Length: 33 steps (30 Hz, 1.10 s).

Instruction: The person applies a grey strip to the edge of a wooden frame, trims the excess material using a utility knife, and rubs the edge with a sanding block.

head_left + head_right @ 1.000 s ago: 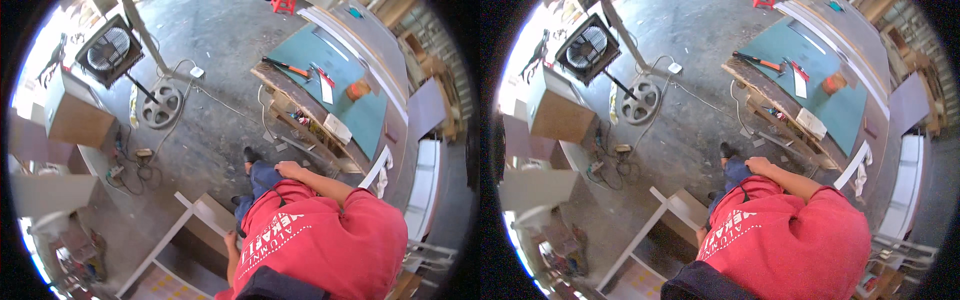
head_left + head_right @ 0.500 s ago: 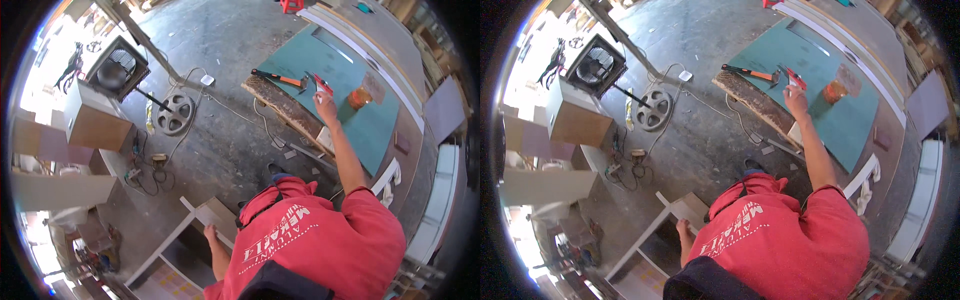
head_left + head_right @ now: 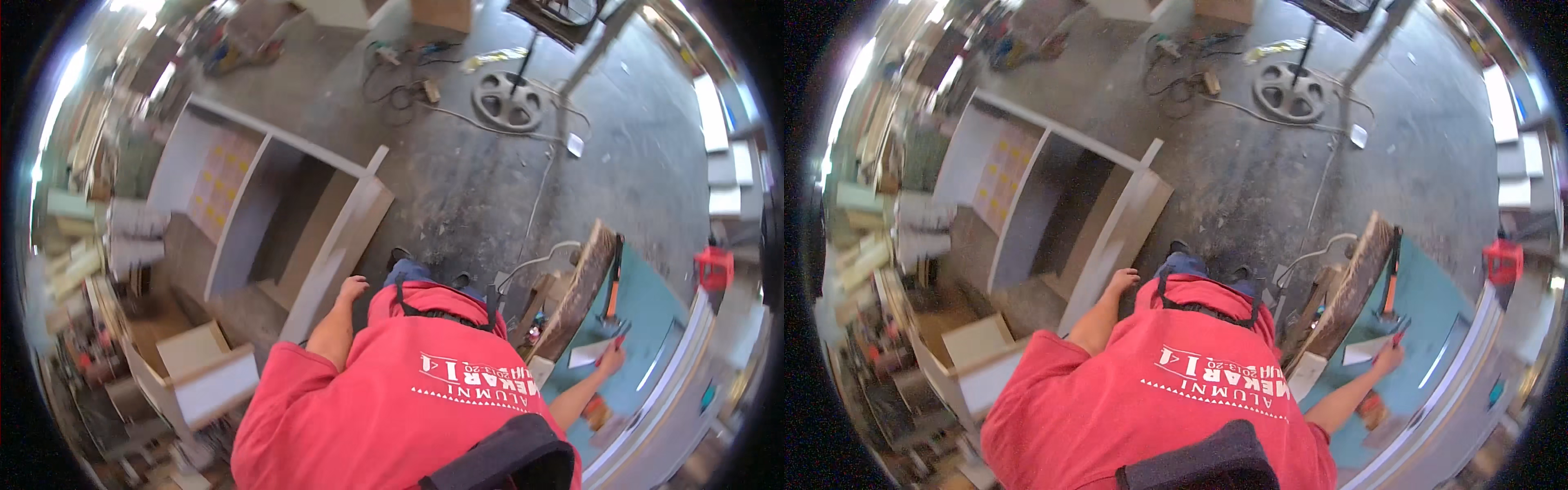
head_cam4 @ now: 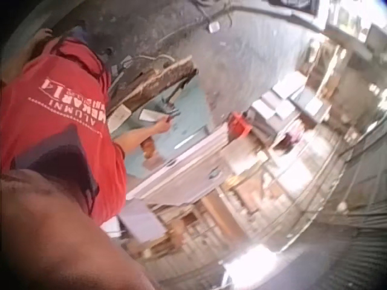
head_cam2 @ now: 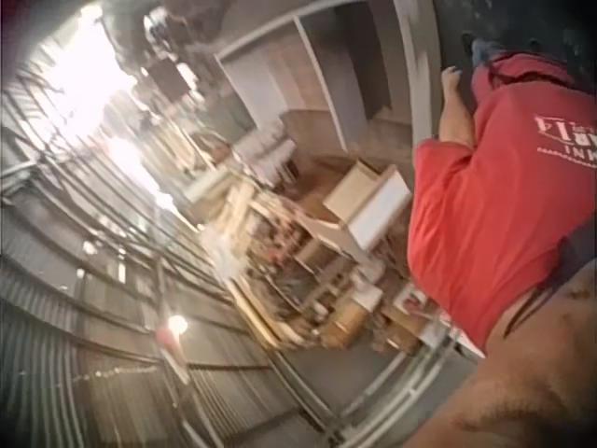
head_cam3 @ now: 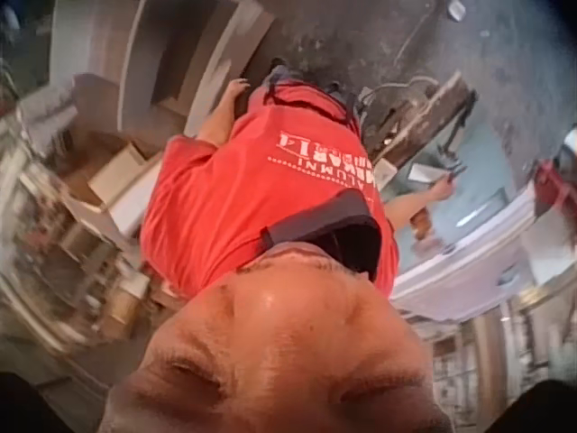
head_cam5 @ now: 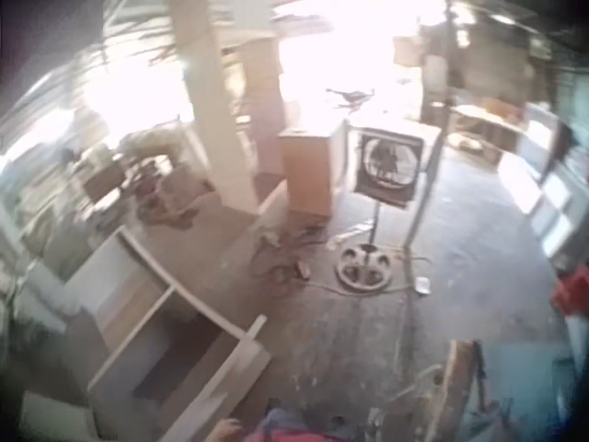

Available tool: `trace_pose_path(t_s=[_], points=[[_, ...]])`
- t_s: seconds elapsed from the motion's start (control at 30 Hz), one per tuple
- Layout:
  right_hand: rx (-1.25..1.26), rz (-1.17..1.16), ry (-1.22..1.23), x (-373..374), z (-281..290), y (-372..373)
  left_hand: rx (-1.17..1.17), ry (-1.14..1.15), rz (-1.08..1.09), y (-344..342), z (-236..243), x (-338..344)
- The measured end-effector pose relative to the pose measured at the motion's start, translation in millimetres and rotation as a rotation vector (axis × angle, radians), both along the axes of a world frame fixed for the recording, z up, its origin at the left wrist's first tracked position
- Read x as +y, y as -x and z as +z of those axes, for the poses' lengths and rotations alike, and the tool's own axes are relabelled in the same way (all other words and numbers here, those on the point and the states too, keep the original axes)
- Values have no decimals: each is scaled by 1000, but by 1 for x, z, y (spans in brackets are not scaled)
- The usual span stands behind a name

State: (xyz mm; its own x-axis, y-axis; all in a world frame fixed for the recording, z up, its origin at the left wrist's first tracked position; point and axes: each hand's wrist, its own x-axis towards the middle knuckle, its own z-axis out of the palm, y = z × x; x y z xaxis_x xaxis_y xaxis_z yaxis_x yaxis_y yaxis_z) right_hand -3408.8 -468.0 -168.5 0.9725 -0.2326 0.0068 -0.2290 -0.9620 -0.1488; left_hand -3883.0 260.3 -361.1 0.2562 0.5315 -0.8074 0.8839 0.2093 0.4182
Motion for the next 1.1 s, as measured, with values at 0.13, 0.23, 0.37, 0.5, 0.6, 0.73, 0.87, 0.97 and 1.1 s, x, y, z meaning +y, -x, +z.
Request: trace_pose_path(t_s=[0.13,0.23,0.37,0.5,0.6,0.73,0.87,0.97,1.1], points=[[-321,-250,-184,20,-1,-4,28,-268,-437,108,-8,5],[-447,-295,-406,64,53,-32,175,-243,-936,101,-31,-15],[-420,-172,-396,114,105,-68,93,-91,-451,22,-28,-25],[-205,36,-504,227,111,-77,-72,-136,128,-12,-20,30],[-75,137,-580,289,100,-91,-171,-193,221,-56,-6,71],[129,361,-675,385,82,-98,-191,-263,158,-97,34,112],[385,565,-555,504,40,-81,-264,-317,188,-109,37,139],[423,741,-503,594,10,-44,-369,-471,183,-141,33,168],[537,1135,-352,694,-70,-22,-467,-612,93,-189,20,229]])
